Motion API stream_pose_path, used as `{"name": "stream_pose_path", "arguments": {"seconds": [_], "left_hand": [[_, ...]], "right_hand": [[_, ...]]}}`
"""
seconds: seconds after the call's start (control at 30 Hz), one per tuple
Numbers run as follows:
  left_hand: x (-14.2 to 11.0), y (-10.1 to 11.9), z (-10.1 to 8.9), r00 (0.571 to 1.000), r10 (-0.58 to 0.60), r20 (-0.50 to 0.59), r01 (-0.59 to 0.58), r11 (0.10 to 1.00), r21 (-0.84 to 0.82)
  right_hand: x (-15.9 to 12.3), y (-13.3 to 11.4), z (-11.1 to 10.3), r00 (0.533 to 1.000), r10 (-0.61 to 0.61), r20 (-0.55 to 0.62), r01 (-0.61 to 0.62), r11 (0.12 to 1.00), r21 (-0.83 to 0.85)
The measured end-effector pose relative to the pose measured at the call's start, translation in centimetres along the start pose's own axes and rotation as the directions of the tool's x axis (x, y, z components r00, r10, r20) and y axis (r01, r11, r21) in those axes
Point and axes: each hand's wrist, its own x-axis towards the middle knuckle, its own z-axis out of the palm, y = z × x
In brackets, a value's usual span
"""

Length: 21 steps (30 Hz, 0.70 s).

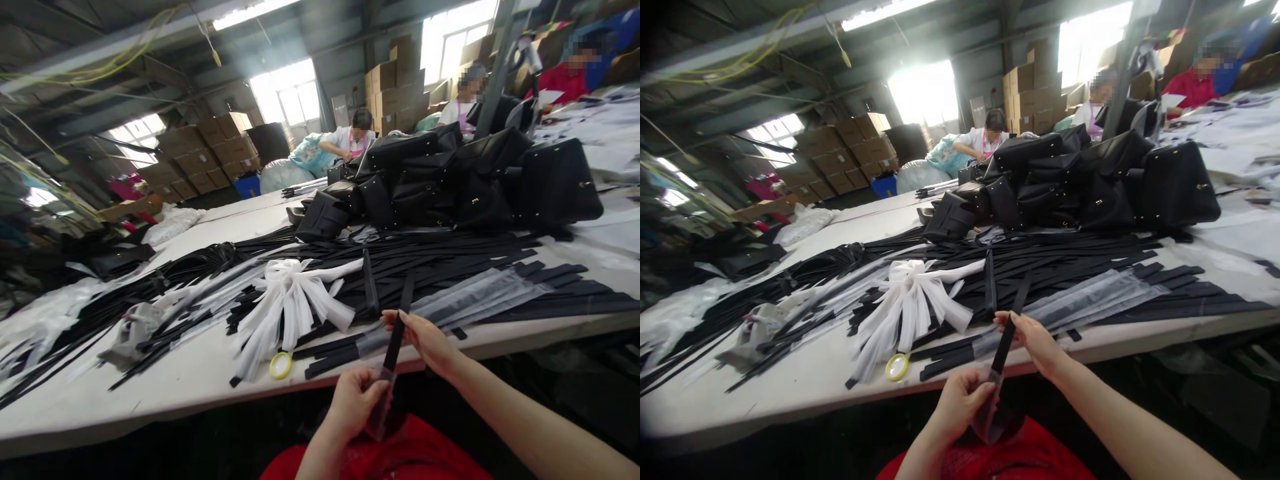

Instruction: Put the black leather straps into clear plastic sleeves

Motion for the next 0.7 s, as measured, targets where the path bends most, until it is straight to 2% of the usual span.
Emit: {"name": "stream_pose_path", "arguments": {"seconds": [0.07,0.17,0.2,0.27,0.33,0.37,0.43,0.53,0.6,0.7], "left_hand": [[0.2,0.4,0.0,0.999,0.035,-0.019,-0.036,0.998,-0.045],[0.4,1.3,0.1,0.993,0.114,-0.043,-0.117,0.990,-0.076],[0.4,1.6,0.1,0.992,0.124,-0.038,-0.127,0.990,-0.068],[0.3,2.0,0.2,0.995,0.104,-0.004,-0.104,0.994,-0.045],[0.1,2.4,0.4,0.998,0.066,0.019,-0.065,0.997,-0.035],[0.1,2.7,0.5,0.998,0.064,0.016,-0.063,0.997,-0.036],[0.1,3.4,0.6,0.993,0.114,-0.012,-0.114,0.992,-0.045],[0.1,4.8,0.6,0.977,0.214,-0.019,-0.214,0.972,-0.093],[0.0,5.4,0.6,0.975,0.223,-0.008,-0.222,0.967,-0.126],[-0.2,5.6,0.5,0.981,0.192,0.001,-0.191,0.976,-0.107]], "right_hand": [[-0.4,-0.2,0.4,0.997,0.027,0.074,-0.024,0.998,-0.053],[-1.4,0.0,1.3,0.966,0.129,0.226,-0.100,0.986,-0.135],[-1.6,-0.3,1.5,0.968,0.116,0.223,-0.085,0.986,-0.141],[-1.2,-1.4,1.4,0.991,0.003,0.130,0.011,0.994,-0.111],[-0.6,-2.8,1.2,0.993,-0.116,0.029,0.118,0.989,-0.093],[-0.4,-3.4,1.2,0.990,-0.142,0.025,0.144,0.984,-0.108],[-0.6,-4.1,1.5,0.986,-0.121,0.113,0.140,0.973,-0.184],[-1.7,-3.7,2.5,0.964,-0.029,0.265,0.106,0.954,-0.280],[-2.2,-3.3,2.8,0.961,-0.034,0.276,0.118,0.948,-0.295],[-2.1,-3.4,2.6,0.976,-0.091,0.197,0.141,0.955,-0.260]]}}
